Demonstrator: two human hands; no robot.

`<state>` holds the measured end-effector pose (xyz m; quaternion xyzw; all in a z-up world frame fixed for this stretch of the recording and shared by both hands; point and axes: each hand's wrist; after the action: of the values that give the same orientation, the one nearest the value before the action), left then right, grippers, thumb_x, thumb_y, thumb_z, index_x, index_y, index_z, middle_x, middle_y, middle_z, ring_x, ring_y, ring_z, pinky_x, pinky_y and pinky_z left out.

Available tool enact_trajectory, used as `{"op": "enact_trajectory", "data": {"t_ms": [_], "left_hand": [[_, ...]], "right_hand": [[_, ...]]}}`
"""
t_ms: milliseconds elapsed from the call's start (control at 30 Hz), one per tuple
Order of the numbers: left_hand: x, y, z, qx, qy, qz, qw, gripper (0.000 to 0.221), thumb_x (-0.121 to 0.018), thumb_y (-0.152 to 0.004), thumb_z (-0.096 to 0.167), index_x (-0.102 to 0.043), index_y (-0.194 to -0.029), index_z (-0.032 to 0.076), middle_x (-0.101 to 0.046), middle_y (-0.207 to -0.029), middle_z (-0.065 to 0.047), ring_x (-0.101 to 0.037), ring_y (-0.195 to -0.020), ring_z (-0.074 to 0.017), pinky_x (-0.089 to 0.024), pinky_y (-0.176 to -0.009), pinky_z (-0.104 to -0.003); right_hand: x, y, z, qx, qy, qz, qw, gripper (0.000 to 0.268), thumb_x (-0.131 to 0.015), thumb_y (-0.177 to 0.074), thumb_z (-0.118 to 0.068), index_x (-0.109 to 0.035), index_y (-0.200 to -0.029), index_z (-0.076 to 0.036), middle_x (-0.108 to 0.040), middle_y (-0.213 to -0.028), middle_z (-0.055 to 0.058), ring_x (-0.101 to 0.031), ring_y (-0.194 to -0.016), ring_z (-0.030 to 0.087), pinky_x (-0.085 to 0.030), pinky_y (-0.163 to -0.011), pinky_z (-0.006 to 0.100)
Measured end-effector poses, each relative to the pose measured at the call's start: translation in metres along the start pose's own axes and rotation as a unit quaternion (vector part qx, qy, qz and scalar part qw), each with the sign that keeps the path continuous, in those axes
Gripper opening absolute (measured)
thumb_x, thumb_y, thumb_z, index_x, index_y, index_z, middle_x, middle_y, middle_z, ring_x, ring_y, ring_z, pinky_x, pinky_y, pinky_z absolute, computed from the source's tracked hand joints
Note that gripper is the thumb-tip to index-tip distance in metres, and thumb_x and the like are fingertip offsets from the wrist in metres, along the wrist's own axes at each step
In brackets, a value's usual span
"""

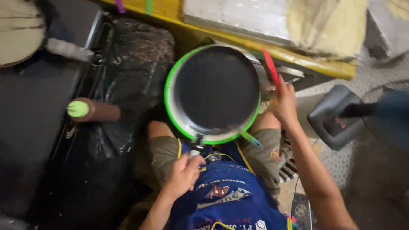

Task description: Dipping a frying pan into batter and placing it on a stove to cook thin crepes or wrappers

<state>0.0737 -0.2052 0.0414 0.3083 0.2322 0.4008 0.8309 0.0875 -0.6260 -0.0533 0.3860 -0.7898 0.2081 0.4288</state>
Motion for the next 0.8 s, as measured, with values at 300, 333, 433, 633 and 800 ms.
{"op": "enact_trajectory", "data": {"t_ms": [300, 333, 433, 633, 800], "left_hand": [[0.075, -0.005, -0.028, -0.038, -0.041, 0.296, 0.954, 0.032, -0.056, -0.1, 0.036, -0.056, -0.084, 0.008, -0.051, -0.044, -0.006, -0.052, -0.033, -0.0212, -0.046, -0.037, -0.037], [0.076, -0.008, -0.03, -0.018, -0.023, 0.295, 0.955, 0.032, -0.055, -0.101, 0.036, -0.058, -0.087, 0.007, -0.051, -0.046, -0.007, -0.051, -0.034, -0.0214, -0.046, -0.036, -0.037], [0.077, -0.016, -0.034, -0.035, -0.027, 0.295, 0.955, 0.041, -0.058, -0.101, 0.037, -0.063, -0.079, 0.003, -0.059, -0.043, -0.013, -0.062, -0.036, -0.026, -0.051, -0.038, -0.036], [0.086, -0.046, -0.079, -0.075, -0.072, 0.262, 0.959, 0.047, -0.054, -0.104, 0.042, -0.064, -0.076, 0.005, -0.061, -0.046, -0.011, -0.064, -0.039, -0.0261, -0.052, -0.04, -0.036], [0.094, -0.083, -0.109, -0.065, -0.158, 0.235, 0.957, 0.05, -0.053, -0.103, 0.045, -0.067, -0.079, 0.004, -0.063, -0.049, -0.012, -0.068, -0.046, -0.0286, -0.054, -0.048, -0.042]], "right_hand": [[-0.105, -0.186, -0.156, 0.314, 0.093, 0.073, 0.942, 0.071, -0.06, -0.096, -0.001, -0.023, -0.157, 0.005, -0.046, -0.134, 0.031, -0.05, -0.119, 0.051, -0.043, -0.106, 0.057], [-0.096, -0.17, -0.166, 0.304, 0.156, 0.073, 0.937, 0.071, -0.065, -0.098, -0.004, -0.026, -0.156, 0.005, -0.043, -0.147, 0.037, -0.047, -0.131, 0.054, -0.042, -0.111, 0.057], [-0.129, -0.059, -0.069, 0.464, 0.341, 0.099, 0.811, 0.053, -0.071, -0.091, -0.031, -0.069, -0.135, -0.002, -0.064, -0.109, 0.027, -0.07, -0.09, 0.042, -0.049, -0.096, 0.052], [-0.152, 0.121, 0.146, 0.157, 0.534, -0.23, 0.798, 0.052, -0.04, -0.096, -0.026, -0.061, -0.143, -0.02, -0.076, -0.084, 0.005, -0.075, -0.066, 0.027, -0.048, -0.043, 0.049], [-0.094, 0.08, 0.085, 0.44, 0.481, 0.077, 0.755, 0.041, -0.047, -0.082, -0.011, -0.068, -0.117, -0.014, -0.061, -0.087, 0.013, -0.06, -0.081, 0.035, -0.044, -0.064, 0.051]]}}
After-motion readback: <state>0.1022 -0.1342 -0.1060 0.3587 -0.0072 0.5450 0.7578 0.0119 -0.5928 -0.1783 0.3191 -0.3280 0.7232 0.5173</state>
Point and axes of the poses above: each hand's wrist, its own y-axis away from the middle knuckle, its own x-axis out of the back of the hand, z = x × y
